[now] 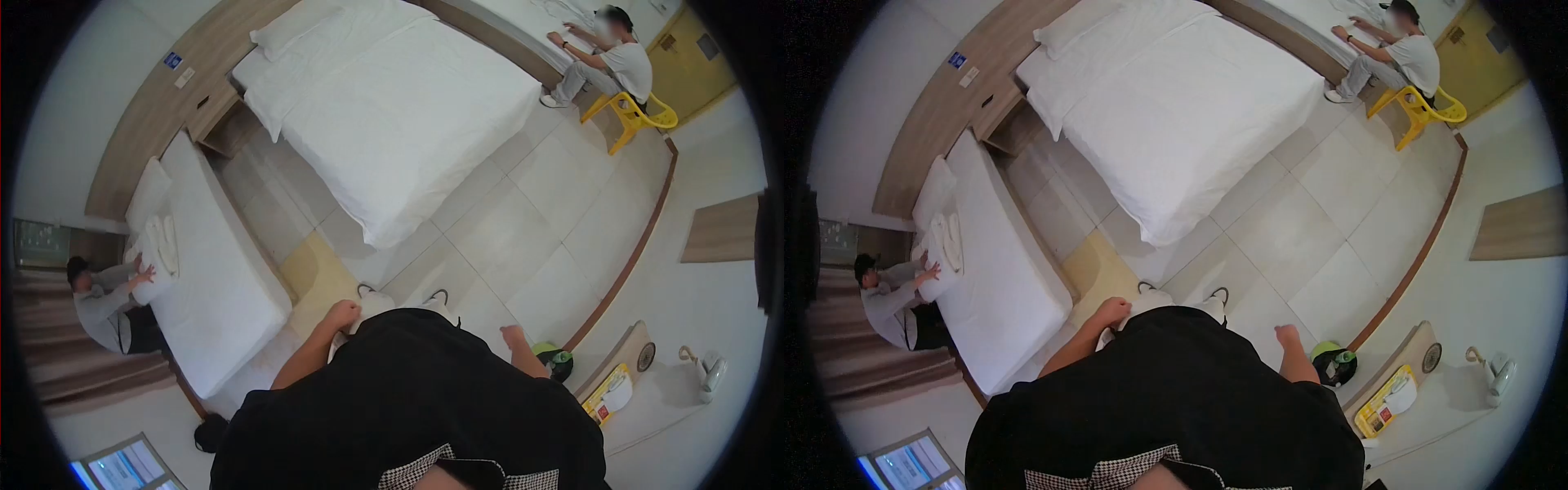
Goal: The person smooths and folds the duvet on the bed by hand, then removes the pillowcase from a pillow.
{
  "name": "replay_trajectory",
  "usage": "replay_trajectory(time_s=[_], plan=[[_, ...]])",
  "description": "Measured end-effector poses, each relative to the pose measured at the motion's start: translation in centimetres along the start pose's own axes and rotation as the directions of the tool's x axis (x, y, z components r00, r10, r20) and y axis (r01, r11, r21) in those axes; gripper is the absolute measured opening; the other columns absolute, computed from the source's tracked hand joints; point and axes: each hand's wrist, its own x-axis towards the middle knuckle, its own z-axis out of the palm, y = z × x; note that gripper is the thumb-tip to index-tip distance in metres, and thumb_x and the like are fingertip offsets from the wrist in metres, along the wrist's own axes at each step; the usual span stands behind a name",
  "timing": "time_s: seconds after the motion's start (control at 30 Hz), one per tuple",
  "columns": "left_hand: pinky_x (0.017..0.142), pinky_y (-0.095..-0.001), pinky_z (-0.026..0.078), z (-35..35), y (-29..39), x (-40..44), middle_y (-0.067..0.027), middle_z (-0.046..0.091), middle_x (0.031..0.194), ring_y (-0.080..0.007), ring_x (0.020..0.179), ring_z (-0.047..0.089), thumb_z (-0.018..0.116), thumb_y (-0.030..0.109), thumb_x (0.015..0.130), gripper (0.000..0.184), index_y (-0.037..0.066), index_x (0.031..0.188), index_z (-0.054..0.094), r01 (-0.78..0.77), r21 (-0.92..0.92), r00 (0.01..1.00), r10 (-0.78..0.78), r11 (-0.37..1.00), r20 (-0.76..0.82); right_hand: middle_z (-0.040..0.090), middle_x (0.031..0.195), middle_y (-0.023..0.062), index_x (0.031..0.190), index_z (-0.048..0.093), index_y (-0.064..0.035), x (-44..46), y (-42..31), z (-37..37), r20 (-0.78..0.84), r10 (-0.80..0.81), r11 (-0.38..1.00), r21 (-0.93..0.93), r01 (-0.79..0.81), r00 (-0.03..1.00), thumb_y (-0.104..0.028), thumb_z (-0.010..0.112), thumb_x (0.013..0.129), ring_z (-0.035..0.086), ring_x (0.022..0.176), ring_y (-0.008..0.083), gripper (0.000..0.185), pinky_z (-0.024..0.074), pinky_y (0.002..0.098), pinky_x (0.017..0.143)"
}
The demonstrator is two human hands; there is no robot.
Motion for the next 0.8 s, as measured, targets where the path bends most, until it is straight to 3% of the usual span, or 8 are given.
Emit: replay_trajectory(time_s=[0.07,0.27,0.37,0.47,0.57,0.67,0.7,0.8], plan=[[0.076,-0.0492,0.051,0.1,-4.0,-1.4,-0.0268,0.067,0.088,-0.0423,0.083,0.066,0.055,0.034,0.082,0.039,-0.001,0.086,0.072,0.078,0.006,0.994,-0.077,0.997,-0.083,0.064,0.070,0.0216,0.081,0.064,0.0003,2.3,-0.8,-2.9,-0.090,-0.325,0.916,-0.279,0.290,0.941,-0.029,0.061,0.087,0.067,0.070,0.0328,0.030,0.0523,0.0408,0.064],[0.082,-0.0503,0.050,2.0,-15.5,-5.3,-0.0284,0.067,0.090,-0.0459,0.086,0.065,0.054,0.031,0.080,0.038,-0.002,0.084,0.072,0.314,-0.034,0.935,-0.315,0.949,-0.161,0.067,0.078,0.0250,0.077,0.068,-0.0003,3.5,-10.8,-10.8,0.002,0.134,0.915,0.383,-0.125,0.991,-0.032,0.064,0.081,0.066,0.069,0.0340,0.032,0.0513,0.0412,0.062],[0.081,-0.0487,0.051,1.6,-15.2,-6.8,-0.0279,0.068,0.089,-0.0447,0.086,0.065,0.055,0.033,0.081,0.039,-0.002,0.087,0.072,0.249,-0.121,0.950,-0.267,0.961,-0.164,0.065,0.075,0.0256,0.080,0.070,0.0002,4.6,-11.9,-10.1,-0.215,-0.361,0.905,0.153,0.397,0.907,-0.033,0.064,0.082,0.065,0.065,0.0325,0.034,0.0504,0.0426,0.059],[0.077,-0.0469,0.051,0.5,-12.7,-7.4,-0.0258,0.068,0.086,-0.0415,0.081,0.066,0.057,0.034,0.081,0.040,-0.003,0.087,0.072,0.291,-0.337,0.920,-0.359,0.895,-0.160,0.061,0.066,0.0197,0.085,0.072,-0.0031,6.1,-13.5,-8.0,-0.215,-0.401,0.886,0.156,0.437,0.890,-0.035,0.061,0.083,0.061,0.059,0.0293,0.034,0.0490,0.0450,0.055],[0.074,-0.0452,0.051,0.9,-16.2,-5.3,-0.0228,0.069,0.081,-0.0361,0.077,0.068,0.058,0.035,0.081,0.041,-0.002,0.086,0.072,0.205,-0.346,0.949,-0.272,0.915,-0.157,0.054,0.061,0.0136,0.088,0.074,-0.0086,3.7,-19.4,-10.4,0.235,0.007,0.927,0.363,-0.094,0.972,-0.034,0.059,0.085,0.056,0.056,0.0261,0.030,0.0475,0.0463,0.053],[0.061,-0.0434,0.052,-1.8,-21.2,-4.2,-0.0181,0.071,0.079,-0.0286,0.065,0.069,0.056,0.030,0.086,0.037,-0.003,0.091,0.070,0.340,-0.485,0.925,-0.379,0.806,0.020,0.042,0.050,0.0080,0.056,0.049,-0.0041,2.7,-25.6,-11.2,0.327,0.145,0.880,0.389,-0.273,0.934,-0.038,0.068,0.076,0.043,0.039,0.0235,0.043,0.0393,0.0412,0.043],[0.059,-0.0428,0.053,-3.4,-22.4,-4.0,-0.0174,0.071,0.079,-0.0273,0.063,0.069,0.056,0.029,0.087,0.036,-0.004,0.093,0.069,0.398,-0.546,0.904,-0.418,0.737,0.094,0.054,0.056,0.0146,0.062,0.058,0.0016,4.1,-25.4,-9.4,0.288,0.038,0.891,0.424,-0.164,0.957,-0.040,0.068,0.074,0.057,0.052,0.0309,0.044,0.0475,0.0447,0.053],[0.055,-0.0393,0.055,-7.2,-29.1,-1.3,-0.0148,0.071,0.078,-0.0239,0.062,0.070,0.052,0.021,0.090,0.030,-0.006,0.095,0.066,0.363,-0.641,0.904,-0.423,0.676,0.066,0.067,0.084,0.0272,0.082,0.067,0.0081,4.5,-33.3,-9.7,0.018,0.012,0.990,0.140,-0.014,1.000,-0.039,0.063,0.079,0.065,0.086,0.0413,0.048,0.0515,0.0464,0.078]])
